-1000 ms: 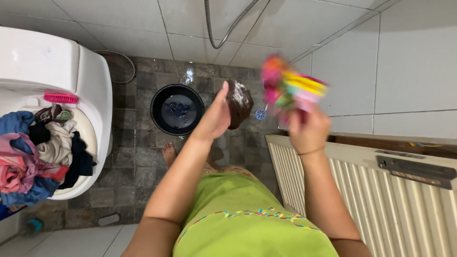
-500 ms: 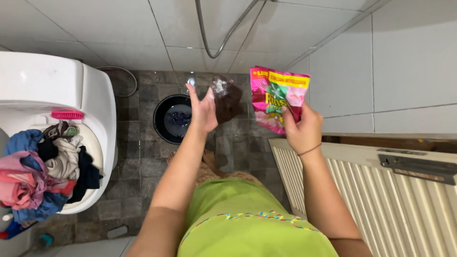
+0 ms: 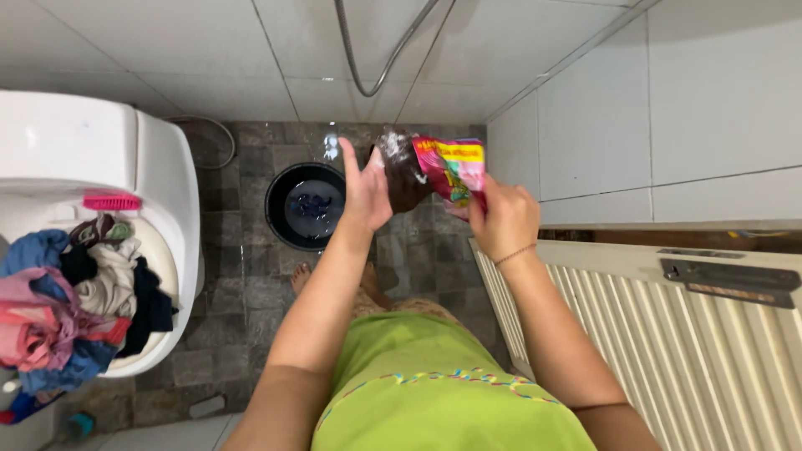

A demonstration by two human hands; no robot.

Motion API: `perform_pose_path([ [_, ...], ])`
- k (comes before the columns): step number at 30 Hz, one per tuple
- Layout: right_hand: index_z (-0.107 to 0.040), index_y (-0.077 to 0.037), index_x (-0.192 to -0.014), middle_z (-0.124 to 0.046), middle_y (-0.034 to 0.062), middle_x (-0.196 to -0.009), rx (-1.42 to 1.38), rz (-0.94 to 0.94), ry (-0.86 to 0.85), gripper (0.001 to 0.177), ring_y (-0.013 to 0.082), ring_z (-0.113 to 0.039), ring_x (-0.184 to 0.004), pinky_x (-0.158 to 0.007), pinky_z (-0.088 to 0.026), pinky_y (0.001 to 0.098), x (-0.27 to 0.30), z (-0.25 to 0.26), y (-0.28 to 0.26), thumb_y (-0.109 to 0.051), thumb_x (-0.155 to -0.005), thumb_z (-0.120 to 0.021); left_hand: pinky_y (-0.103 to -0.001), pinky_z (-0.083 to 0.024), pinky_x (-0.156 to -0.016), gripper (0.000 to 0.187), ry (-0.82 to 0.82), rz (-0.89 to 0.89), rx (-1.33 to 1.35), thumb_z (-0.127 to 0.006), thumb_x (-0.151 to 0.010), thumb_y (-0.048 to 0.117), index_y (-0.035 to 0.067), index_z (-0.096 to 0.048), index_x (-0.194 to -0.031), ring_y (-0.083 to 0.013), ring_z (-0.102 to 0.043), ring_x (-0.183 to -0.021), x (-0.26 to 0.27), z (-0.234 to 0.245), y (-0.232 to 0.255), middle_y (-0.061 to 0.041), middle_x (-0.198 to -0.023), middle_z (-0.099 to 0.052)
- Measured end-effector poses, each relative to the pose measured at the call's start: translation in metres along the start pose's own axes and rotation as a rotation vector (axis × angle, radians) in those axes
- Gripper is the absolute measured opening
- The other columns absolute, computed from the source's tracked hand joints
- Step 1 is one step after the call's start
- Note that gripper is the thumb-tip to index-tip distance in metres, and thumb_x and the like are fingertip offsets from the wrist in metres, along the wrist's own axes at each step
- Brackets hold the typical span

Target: Hand-washing clothes in a bucket within a bathroom.

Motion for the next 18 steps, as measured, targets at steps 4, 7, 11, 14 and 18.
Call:
perform_pose_path([
  [4, -0.068, -0.006, -0.102, -0.067, 0.0142, -0.08, -0.11, 0.016, 0.196, 0.014, 0.0366, -0.063, -0.074, -0.071, -0.049, 0.0457, 0.009, 0.016, 0.001, -0.008, -0.089, -0.07, -0.049, -0.034, -0.124, 0.106, 0.023, -0.022, -0.026, -0.023, -0.089, 0.087, 0.009, -0.036, -0.16, -0.0302, -0.048, -0.144, -0.005, 0.002, 0.0, -0.012, -0.156, -0.051],
  [7, -0.066, -0.01, -0.09, -0.067, 0.013, -0.078, -0.012, 0.054, 0.025, 0.009, 0.036, -0.066, -0.075, -0.069, -0.048, 0.0459, 0.01, -0.001, -0.006, -0.009, -0.084, -0.072, -0.048, -0.034, -0.124, 0.106, 0.029, -0.033, -0.048, -0.024, -0.091, 0.086, 0.006, -0.038, -0.158, -0.0299, -0.049, -0.144, -0.008, 0.008, -0.001, -0.013, -0.155, -0.052],
  [11, -0.068, -0.007, -0.097, -0.066, 0.0137, -0.078, -0.061, -0.005, 0.083, 0.013, 0.0364, -0.064, -0.073, -0.069, -0.047, 0.0456, 0.015, 0.001, -0.005, -0.007, -0.085, -0.07, -0.047, -0.035, -0.122, 0.102, 0.113, -0.103, -0.052, -0.027, -0.092, 0.084, 0.006, -0.041, -0.156, -0.0291, -0.05, -0.142, -0.008, 0.027, -0.001, -0.012, -0.152, -0.054],
  [14, -0.069, -0.007, -0.099, -0.067, 0.0138, -0.079, -0.086, 0.011, 0.144, 0.014, 0.0357, -0.064, -0.073, -0.068, -0.046, 0.0451, 0.014, 0.006, -0.006, -0.007, -0.085, -0.07, -0.047, -0.036, -0.121, 0.1, 0.132, -0.147, -0.025, -0.028, -0.093, 0.083, 0.005, -0.044, -0.153, -0.0298, -0.051, -0.14, -0.019, 0.03, 0.002, -0.012, -0.149, -0.056],
  [18, -0.071, -0.007, -0.103, -0.066, 0.0123, -0.074, -0.054, 0.002, 0.039, 0.02, 0.0347, -0.064, -0.07, -0.068, -0.046, 0.0465, 0.016, -0.006, -0.009, -0.007, -0.083, -0.072, -0.048, -0.036, -0.121, 0.097, 0.148, -0.161, -0.036, -0.027, -0.097, 0.081, 0.003, -0.044, -0.152, -0.0305, -0.052, -0.139, -0.001, 0.031, -0.004, -0.013, -0.148, -0.056],
])
Point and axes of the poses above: each hand's wrist, its own x-axis away from the middle knuckle, its own z-axis out of the back of the hand, y = z × x, the point moved 9 cm from there along -x, towards the middle knuckle
